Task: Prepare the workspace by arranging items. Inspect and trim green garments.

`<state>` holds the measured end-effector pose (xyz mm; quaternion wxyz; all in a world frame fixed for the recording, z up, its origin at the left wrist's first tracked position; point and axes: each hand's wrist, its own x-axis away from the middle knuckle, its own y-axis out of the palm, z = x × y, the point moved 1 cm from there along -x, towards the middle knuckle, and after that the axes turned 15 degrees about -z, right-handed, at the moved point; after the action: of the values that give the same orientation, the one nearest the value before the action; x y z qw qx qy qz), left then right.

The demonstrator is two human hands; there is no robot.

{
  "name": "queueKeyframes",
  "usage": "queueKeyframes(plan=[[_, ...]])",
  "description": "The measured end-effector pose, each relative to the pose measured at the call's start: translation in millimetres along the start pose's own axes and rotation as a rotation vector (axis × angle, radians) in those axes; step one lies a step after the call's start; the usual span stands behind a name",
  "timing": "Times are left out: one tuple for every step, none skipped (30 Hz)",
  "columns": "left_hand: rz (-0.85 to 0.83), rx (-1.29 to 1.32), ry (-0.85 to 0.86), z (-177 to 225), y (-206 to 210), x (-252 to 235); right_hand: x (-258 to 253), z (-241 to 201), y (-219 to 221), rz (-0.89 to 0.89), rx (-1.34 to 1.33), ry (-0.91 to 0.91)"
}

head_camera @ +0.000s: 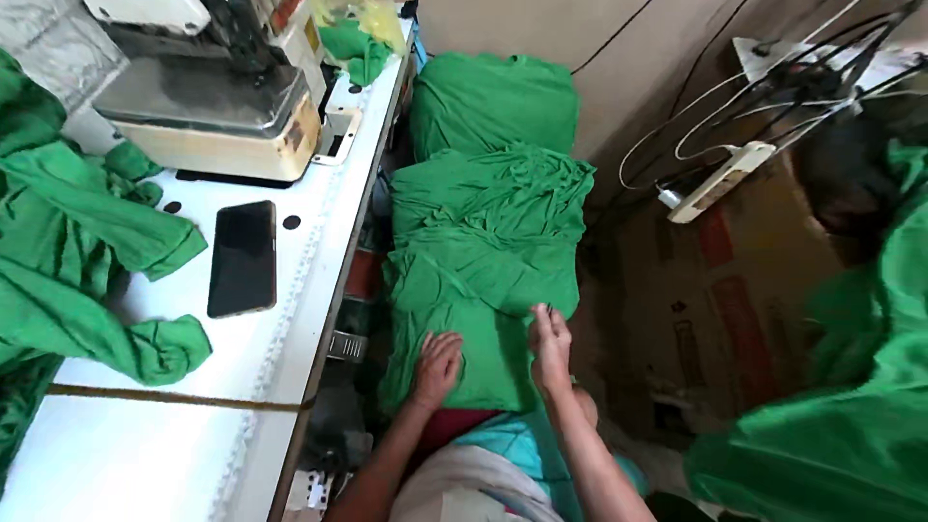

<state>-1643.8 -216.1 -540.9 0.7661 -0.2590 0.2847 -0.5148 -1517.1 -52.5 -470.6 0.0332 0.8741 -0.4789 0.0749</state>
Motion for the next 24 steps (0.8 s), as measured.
queueKeyframes(plan=[[0.056, 0.028, -0.081, 1, -7, -1, 15, 8, 3, -0.045, 0.01, 0.063], [0.061, 0.011, -0.178, 0, -16, -4, 28, 18, 5, -0.111, 0.044, 0.113], [0.021, -0.025, -0.278, -4, -27, -9, 40, 31, 6, -0.188, 0.097, 0.137], [-0.047, -0.053, -0.379, -13, -40, -15, 50, 44, 6, -0.261, 0.17, 0.142], [-0.108, -0.046, -0.47, -24, -52, -22, 59, 55, 7, -0.308, 0.252, 0.11], [-0.119, -0.012, -0.538, -36, -63, -28, 65, 59, 7, -0.338, 0.345, 0.055], [-0.084, 0.042, -0.584, -46, -74, -34, 68, 58, 7, -0.364, 0.43, -0.023], [-0.018, 0.099, -0.609, -52, -84, -36, 72, 55, 7, -0.387, 0.498, -0.112], [0.053, 0.148, -0.624, -53, -91, -36, 76, 53, 8, -0.422, 0.56, -0.184], [0.108, 0.182, -0.626, -48, -98, -34, 80, 52, 10, -0.477, 0.618, -0.235], [0.15, 0.186, -0.603, -39, -102, -30, 83, 51, 12, -0.549, 0.692, -0.259], [0.169, 0.167, -0.553, -29, -102, -23, 84, 51, 14, -0.621, 0.776, -0.262], [0.148, 0.145, -0.489, -19, -98, -11, 85, 51, 17, -0.681, 0.841, -0.238], [0.095, 0.127, -0.42, -8, -90, 4, 85, 50, 19, -0.706, 0.86, -0.214], [0.015, 0.123, -0.355, 2, -81, 20, 85, 50, 20, -0.695, 0.829, -0.199], [-0.113, 0.129, -0.308, 13, -73, 35, 83, 52, 19, -0.66, 0.771, -0.187], [-0.255, 0.126, -0.272, 20, -63, 48, 80, 53, 17, -0.629, 0.7, -0.162], [-0.356, 0.115, -0.228, 22, -53, 60, 79, 53, 15, -0.608, 0.645, -0.138], [-0.392, 0.124, -0.184, 22, -45, 69, 79, 53, 14, -0.602, 0.622, -0.13], [-0.386, 0.147, -0.172, 23, -44, 75, 80, 52, 14, -0.617, 0.635, -0.133], [-0.373, 0.175, -0.197, 25, -48, 76, 83, 49, 16, -0.65, 0.69, -0.134], [-0.361, 0.202, -0.228, 26, -54, 74, 86, 45, 20, -0.69, 0.773, -0.145], [-0.37, 0.221, -0.249, 24, -60, 71, 88, 42, 23, -0.736, 0.863, -0.149], [-0.405, 0.223, -0.251, 20, -65, 68, 90, 40, 27, -0.768, 0.936, -0.15]])
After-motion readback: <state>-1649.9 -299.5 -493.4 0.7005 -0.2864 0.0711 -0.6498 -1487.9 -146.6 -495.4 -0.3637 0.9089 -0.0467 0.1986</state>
